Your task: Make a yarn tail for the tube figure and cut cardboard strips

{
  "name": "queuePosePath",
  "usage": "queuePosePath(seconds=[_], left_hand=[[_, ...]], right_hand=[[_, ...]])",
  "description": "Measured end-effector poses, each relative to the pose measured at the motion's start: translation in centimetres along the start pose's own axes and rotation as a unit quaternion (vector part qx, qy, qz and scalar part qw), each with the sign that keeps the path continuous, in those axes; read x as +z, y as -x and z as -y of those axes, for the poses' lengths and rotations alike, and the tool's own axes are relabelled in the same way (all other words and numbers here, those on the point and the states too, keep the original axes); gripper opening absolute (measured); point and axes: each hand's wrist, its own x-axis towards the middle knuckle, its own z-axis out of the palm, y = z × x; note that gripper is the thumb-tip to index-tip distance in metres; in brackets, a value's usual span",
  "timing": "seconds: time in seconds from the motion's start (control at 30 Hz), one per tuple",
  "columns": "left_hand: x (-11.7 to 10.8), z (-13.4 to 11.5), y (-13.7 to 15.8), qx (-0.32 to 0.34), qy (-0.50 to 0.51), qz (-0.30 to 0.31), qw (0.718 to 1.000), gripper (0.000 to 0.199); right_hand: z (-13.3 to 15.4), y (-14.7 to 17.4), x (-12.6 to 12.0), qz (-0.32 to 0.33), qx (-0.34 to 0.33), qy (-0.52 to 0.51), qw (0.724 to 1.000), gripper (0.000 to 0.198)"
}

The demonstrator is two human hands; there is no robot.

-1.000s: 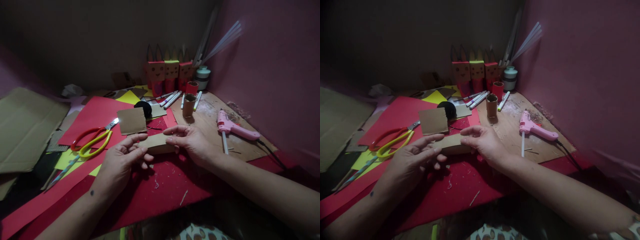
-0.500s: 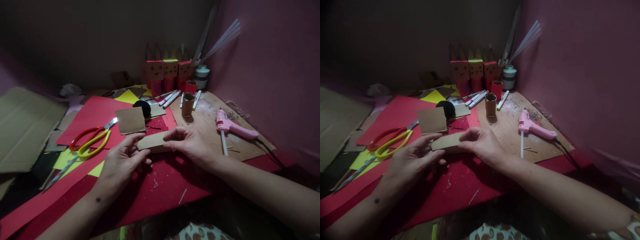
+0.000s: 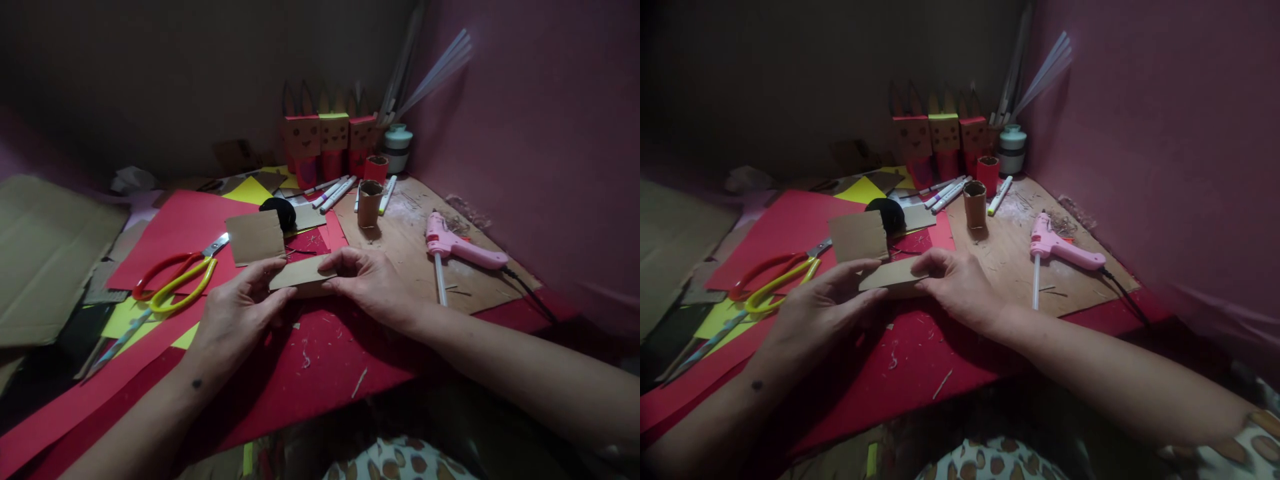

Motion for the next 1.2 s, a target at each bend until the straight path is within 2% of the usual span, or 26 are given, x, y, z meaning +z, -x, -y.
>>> queuePosePath(seconds=[0.07,0.17,0.23,0.3,0.4,0.5,0.73,0.87,1.2], left_hand=[[-0.3,0.0,0.1,0.077,-0.14,-0.047,0.986,0.044],[-0.5,0.2,-0.3,0.203,-0.332,-0.099,0.916,0.048],[-0.2,0.3,-1.1,0.273,-0.38,-0.078,0.88,0.052],[0.4,0.5,-2.1,0.321,-0.377,-0.032,0.868,0.055],[1.3,0.8,-3.4,0.321,-0.358,0.043,0.876,0.048],[1.7,0.7,-3.7,0.31,-0.335,0.074,0.887,0.038],[1.7,0.6,-3.1,0.33,-0.331,0.059,0.882,0.043],[1.7,0.6,-3.1,0.316,-0.349,0.065,0.88,0.045],[2.4,0.3,-2.8,0.298,-0.393,0.026,0.869,0.044]], right_hand=[[0.0,-0.1,0.0,0.004,0.0,-0.001,1.0,0.014],[0.0,-0.2,0.1,0.005,-0.005,0.001,1.0,0.013],[-0.1,-0.3,0.1,0.008,-0.007,-0.009,1.0,0.014],[-0.2,-0.4,0.2,0.015,-0.009,-0.028,0.999,0.015],[-0.5,-0.6,0.3,0.024,-0.017,-0.051,0.998,0.019],[-0.7,-0.8,0.3,0.025,-0.018,-0.078,0.996,0.023],[0.1,-1.0,0.5,0.021,0.039,-0.2,0.979,0.019],[0.2,-0.9,0.4,0.024,0.041,-0.212,0.976,0.021],[0.0,-0.9,0.3,0.038,0.029,-0.219,0.975,0.023]])
